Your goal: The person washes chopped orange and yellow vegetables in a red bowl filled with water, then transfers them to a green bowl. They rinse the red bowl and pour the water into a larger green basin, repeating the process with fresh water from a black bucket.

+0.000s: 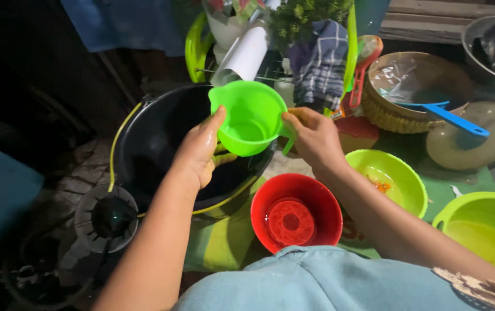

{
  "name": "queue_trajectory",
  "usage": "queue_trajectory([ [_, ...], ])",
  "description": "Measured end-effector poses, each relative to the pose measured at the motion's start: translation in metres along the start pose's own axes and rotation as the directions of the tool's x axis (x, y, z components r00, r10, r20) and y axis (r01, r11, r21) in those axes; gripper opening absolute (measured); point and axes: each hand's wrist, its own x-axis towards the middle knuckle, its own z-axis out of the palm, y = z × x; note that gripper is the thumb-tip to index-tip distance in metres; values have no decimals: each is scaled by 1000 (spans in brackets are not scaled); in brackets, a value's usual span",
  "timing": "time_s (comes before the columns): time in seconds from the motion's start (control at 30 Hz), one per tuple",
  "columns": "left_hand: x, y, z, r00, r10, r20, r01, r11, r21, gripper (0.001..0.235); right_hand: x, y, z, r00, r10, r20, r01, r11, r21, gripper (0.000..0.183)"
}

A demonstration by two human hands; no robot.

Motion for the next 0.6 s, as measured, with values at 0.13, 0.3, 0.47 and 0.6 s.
queue_trajectory([
  [0.13,28,-25,-21,993,-109,-37,109,994,-5,52,10,25,17,988,-141,62,145,987,-64,33],
  [0.3,53,-52,-32,978,-187,-91,190,981,27,51,16,53,24,991,-131,5,126,945,-301,33],
  [0.47,63,-65,-38,952,-190,-239,230,961,155,51,10,60,30,992,-124,-9,111,915,-387,31],
  [0.6,68,-69,-40,949,-81,-306,184,927,327,54,5,61,30,974,-228,0,205,875,-438,30],
])
